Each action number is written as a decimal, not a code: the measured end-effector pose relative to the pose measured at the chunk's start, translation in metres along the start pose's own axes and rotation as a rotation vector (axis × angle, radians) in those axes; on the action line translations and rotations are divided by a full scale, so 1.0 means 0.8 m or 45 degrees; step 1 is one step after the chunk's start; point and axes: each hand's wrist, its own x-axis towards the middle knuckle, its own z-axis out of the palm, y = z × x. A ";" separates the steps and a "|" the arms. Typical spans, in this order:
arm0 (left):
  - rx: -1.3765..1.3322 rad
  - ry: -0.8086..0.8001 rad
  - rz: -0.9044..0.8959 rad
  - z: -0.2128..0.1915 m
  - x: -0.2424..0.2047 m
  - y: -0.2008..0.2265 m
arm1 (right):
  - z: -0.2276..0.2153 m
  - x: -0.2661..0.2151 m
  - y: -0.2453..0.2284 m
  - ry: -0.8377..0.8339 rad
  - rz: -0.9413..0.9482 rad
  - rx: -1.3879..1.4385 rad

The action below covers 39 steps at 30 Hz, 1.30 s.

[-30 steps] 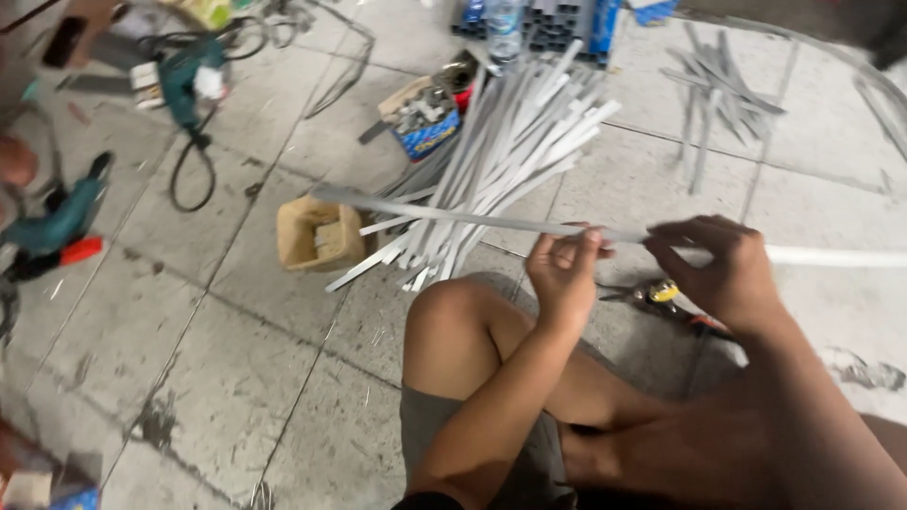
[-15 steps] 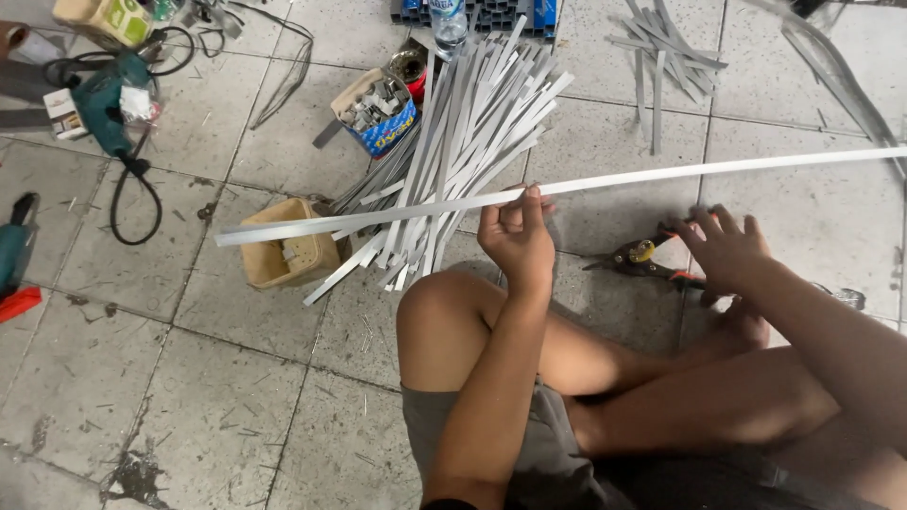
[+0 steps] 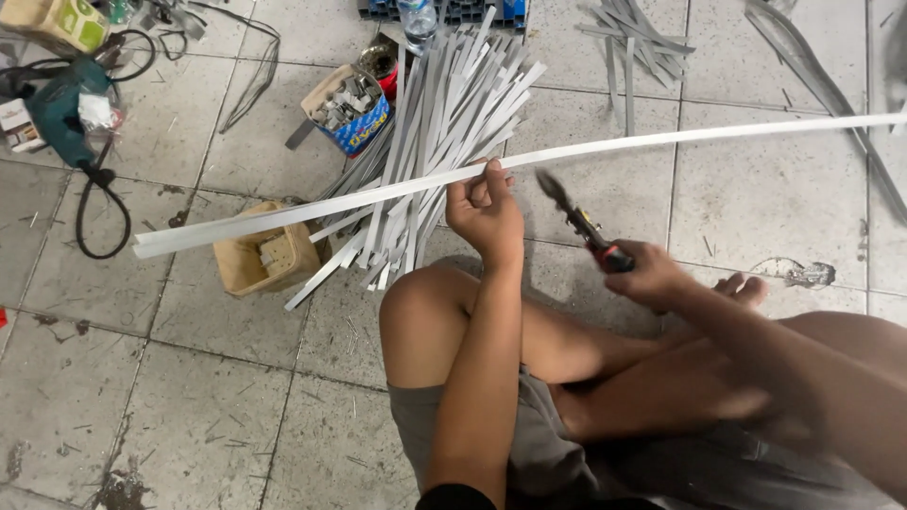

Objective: The person sits on the floor and repeatedly cuts long, thin metal strips into shorter segments using tin snips. They hold each strip with one hand and cut it with the other, placing the cut pieces into a pile on the floor.

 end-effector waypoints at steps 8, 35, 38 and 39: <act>-0.003 -0.001 0.069 0.001 0.001 0.006 | 0.064 0.002 -0.040 -0.171 0.266 0.829; -0.004 -0.012 0.068 0.010 0.001 0.001 | 0.071 0.014 -0.106 -0.149 0.182 0.976; 0.018 -0.009 0.078 0.012 0.000 0.000 | 0.065 0.010 -0.119 -0.110 0.224 0.963; 0.021 -0.011 0.078 0.012 0.000 0.001 | 0.068 0.009 -0.120 -0.111 0.225 0.966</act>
